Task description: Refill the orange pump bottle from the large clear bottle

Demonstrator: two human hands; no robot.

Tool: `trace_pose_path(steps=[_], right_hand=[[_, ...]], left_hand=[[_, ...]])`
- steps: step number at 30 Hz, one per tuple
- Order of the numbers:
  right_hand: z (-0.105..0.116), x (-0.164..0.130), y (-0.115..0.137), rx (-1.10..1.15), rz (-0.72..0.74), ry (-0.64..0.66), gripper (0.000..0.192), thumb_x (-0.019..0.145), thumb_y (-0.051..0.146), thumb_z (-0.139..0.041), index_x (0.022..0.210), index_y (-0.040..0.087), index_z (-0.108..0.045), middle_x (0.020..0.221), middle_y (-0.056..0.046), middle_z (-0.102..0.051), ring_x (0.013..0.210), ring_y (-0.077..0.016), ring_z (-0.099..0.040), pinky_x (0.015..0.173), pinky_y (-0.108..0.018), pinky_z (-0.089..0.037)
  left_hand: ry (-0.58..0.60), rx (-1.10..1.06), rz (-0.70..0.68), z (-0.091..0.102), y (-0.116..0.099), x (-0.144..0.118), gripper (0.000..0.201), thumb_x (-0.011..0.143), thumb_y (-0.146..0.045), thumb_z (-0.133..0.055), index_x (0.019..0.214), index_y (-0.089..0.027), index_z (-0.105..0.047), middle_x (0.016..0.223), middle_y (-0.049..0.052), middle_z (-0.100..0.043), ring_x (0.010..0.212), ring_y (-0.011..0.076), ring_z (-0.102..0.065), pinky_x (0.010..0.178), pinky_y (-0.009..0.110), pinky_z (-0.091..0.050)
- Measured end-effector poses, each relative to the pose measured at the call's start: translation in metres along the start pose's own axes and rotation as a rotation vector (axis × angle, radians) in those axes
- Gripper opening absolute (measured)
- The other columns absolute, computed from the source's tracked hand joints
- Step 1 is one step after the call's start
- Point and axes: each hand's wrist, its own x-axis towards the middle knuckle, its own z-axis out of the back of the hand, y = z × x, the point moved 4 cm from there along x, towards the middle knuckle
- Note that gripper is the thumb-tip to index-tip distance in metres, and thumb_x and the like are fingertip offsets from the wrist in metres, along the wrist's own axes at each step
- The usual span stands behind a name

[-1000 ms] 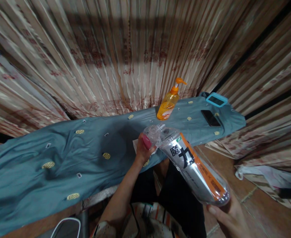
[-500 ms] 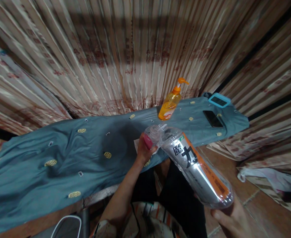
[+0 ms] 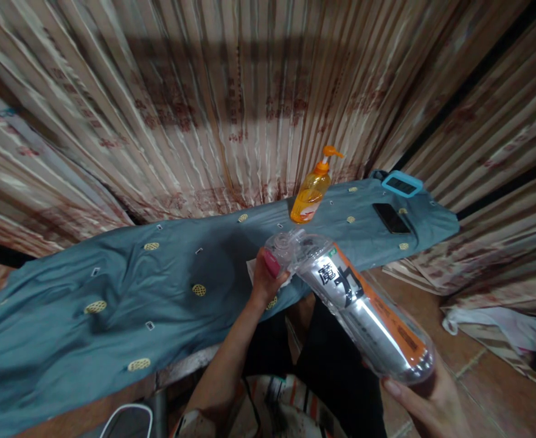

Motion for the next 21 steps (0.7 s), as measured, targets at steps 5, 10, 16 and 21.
trace_pose_path(steps=[5, 10, 16, 21], right_hand=[[0.006, 0.004, 0.0, -0.088, 0.093, 0.025, 0.1, 0.071, 0.048, -0.091, 0.159, 0.033, -0.046, 0.165, -0.009, -0.048, 0.144, -0.0366, -0.055, 0.101, -0.038, -0.061], [0.005, 0.003, 0.005, -0.152, 0.133, 0.009, 0.097, 0.072, 0.05, -0.09, 0.157, 0.03, -0.048, 0.164, -0.012, -0.047, 0.144, -0.0406, -0.054, 0.099, -0.045, -0.063], [0.012, 0.008, 0.001, -0.14, 0.144, 0.003, 0.097, 0.07, 0.049, -0.091, 0.154, 0.026, -0.05, 0.16, -0.012, -0.053, 0.142, -0.0346, -0.057, 0.111, -0.038, -0.054], [0.003, 0.006, 0.018, -0.194, 0.194, -0.005, 0.093, 0.065, 0.049, -0.095, 0.147, 0.029, -0.055, 0.151, -0.008, -0.061, 0.135, -0.0264, -0.064, 0.105, -0.025, -0.054]], left_hand=[[0.001, 0.017, -0.004, 0.0, 0.0, 0.0, 0.078, 0.066, -0.029, -0.091, 0.132, -0.022, -0.05, 0.132, 0.011, -0.064, 0.125, 0.0317, -0.065, 0.114, 0.053, -0.052], [0.004, 0.007, -0.035, 0.001, 0.001, 0.0, 0.074, 0.068, -0.03, -0.089, 0.131, -0.021, -0.05, 0.132, 0.011, -0.065, 0.124, 0.031, -0.065, 0.112, 0.052, -0.053], [-0.002, -0.015, -0.046, 0.0, 0.002, 0.0, 0.076, 0.067, -0.03, -0.087, 0.132, -0.022, -0.049, 0.135, 0.012, -0.065, 0.125, 0.0322, -0.065, 0.112, 0.054, -0.053], [-0.006, -0.015, -0.034, 0.001, 0.002, -0.001, 0.078, 0.066, -0.03, -0.09, 0.133, -0.022, -0.05, 0.134, 0.012, -0.065, 0.125, 0.0331, -0.066, 0.113, 0.055, -0.052]])
